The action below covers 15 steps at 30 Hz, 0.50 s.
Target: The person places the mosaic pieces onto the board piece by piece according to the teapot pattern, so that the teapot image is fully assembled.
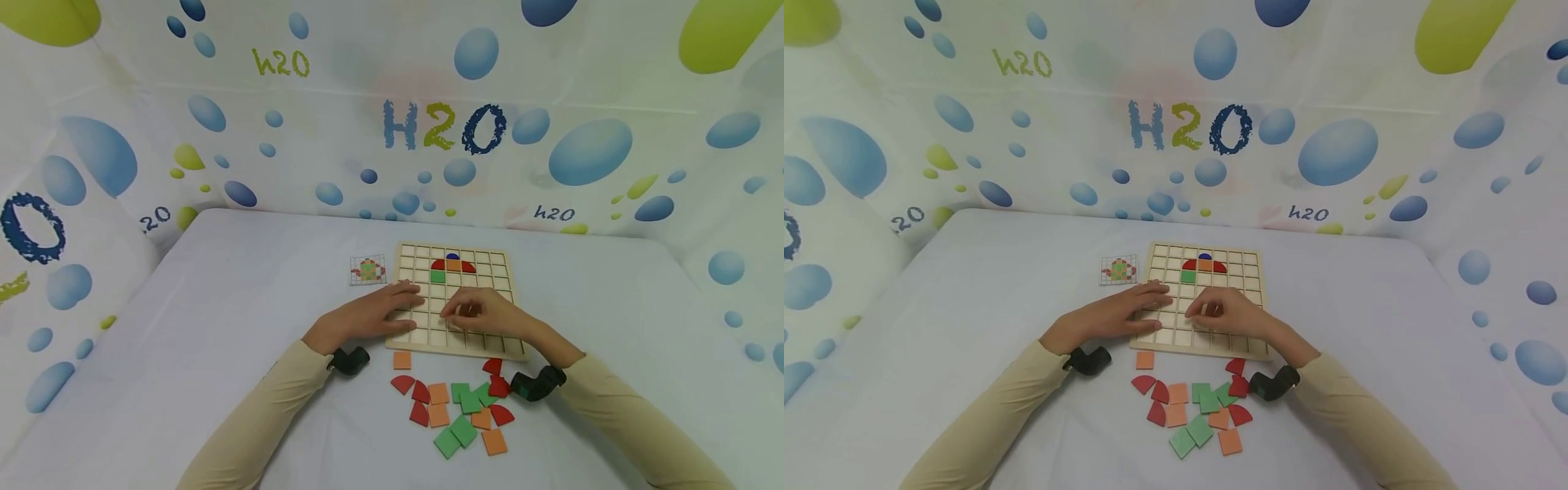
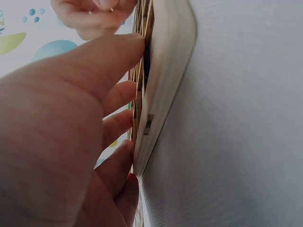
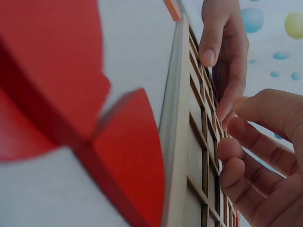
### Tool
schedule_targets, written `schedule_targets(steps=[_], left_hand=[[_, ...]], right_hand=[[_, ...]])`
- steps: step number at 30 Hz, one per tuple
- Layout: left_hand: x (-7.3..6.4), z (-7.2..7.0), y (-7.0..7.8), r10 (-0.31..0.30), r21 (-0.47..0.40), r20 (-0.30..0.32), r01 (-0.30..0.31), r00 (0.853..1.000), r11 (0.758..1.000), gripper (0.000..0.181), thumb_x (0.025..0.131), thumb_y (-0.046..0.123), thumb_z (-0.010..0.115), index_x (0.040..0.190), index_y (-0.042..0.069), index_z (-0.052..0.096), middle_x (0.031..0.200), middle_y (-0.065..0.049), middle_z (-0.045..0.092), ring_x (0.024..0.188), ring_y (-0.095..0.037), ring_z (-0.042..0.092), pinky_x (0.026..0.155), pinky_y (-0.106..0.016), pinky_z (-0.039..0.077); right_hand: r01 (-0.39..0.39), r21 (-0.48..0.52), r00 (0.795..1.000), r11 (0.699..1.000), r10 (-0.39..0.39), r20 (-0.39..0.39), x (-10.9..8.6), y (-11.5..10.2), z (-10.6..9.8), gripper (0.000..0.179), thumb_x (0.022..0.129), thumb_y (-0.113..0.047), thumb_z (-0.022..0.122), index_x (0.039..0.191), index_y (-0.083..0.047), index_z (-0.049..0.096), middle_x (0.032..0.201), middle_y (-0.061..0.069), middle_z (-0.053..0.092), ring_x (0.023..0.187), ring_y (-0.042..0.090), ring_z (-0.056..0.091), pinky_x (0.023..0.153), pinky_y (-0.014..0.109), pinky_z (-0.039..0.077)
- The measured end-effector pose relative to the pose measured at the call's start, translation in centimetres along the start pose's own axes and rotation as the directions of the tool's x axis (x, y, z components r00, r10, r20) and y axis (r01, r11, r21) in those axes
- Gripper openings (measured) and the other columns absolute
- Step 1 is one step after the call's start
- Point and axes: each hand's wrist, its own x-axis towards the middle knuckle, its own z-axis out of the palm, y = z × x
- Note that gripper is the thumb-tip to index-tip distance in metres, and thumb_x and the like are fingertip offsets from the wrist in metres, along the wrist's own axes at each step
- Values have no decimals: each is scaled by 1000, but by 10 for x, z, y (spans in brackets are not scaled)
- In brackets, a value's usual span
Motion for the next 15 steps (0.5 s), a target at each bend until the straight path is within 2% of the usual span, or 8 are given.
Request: schedule_targets(steps=[11,15], left_hand=[[-1,-2,3,-15,-13,1,15,1000,1000,54,99,32,58,146,9,46,156,-9,35,149,-27,18,118,-45,23],[-1,-1,2,-12,-11,-2,12,1000,1000,54,99,32,59,146,9,46,156,-9,35,149,-27,18,118,-44,23]], right_hand=[[45,82,988,996,-57,143,-13,-8,2,11,93,-11,67,102,-8,73,100,4,68,77,11,58,69,22,54],[87,116,977,989,-108,186,-18,-9,3,12,93,-11,67,103,-9,73,100,3,67,79,11,58,70,24,55]])
